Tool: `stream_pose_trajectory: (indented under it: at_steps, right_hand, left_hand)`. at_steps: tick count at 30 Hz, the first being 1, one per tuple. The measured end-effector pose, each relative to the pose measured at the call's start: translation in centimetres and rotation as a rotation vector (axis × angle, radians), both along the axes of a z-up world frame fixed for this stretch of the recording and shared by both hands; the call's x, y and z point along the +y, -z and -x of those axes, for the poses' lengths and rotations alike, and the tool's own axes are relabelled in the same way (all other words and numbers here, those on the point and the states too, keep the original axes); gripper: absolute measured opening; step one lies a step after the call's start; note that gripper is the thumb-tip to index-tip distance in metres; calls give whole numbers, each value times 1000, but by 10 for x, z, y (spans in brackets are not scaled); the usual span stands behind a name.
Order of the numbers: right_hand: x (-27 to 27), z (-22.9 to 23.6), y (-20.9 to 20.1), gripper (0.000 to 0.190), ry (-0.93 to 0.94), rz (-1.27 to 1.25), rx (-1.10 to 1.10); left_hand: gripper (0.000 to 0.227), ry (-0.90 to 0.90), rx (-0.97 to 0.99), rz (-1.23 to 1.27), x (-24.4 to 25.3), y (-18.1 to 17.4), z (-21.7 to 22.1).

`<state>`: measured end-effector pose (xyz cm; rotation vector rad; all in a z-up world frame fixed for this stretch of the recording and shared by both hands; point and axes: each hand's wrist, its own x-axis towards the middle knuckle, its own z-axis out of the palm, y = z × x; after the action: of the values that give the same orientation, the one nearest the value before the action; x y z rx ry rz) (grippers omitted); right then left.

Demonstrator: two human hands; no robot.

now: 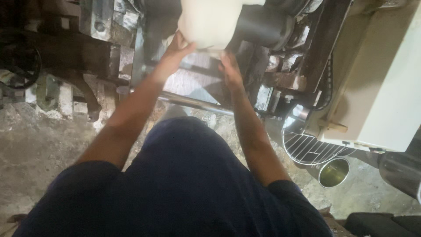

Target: The person feeds a large mass of white dough through a roller machine repeatedly, folding and refeeding it to flatten and smooth the material. The person then moves to a table, cuts the flattened dough into smaller pieces with a knife, and places them on a scale.

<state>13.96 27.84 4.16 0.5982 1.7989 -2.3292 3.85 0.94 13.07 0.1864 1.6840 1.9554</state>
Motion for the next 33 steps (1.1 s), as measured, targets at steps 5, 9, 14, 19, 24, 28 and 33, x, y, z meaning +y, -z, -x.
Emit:
stream_pose_trajectory:
  at_steps: [5,9,14,19,24,28,33]
  right_hand:
    - [17,17,19,69,175,261,332]
    - [27,-31,32,59,142,-314,-95]
    - [28,-13,53,69,-104,-366,-139]
    - [52,76,65,62,-237,-47,81]
    - [27,69,33,58,53,630,197]
    - [-5,83,-3,59,134,708,530]
    - [9,127,-32,55,307,660,543]
  left_hand:
    - [53,-132,-265,-186,-35,36,-15]
    - [75,-64,-406,339,-69,51,-43]
    - [119,14,-405,419,-31,68,10]
    - [79,311,-71,-114,-1,76,76]
    - [73,-56,-439,-605,35,65,54]
    - [66,-171,-474,-912,59,41,53]
    - [57,-304,-407,-848,61,18,62]
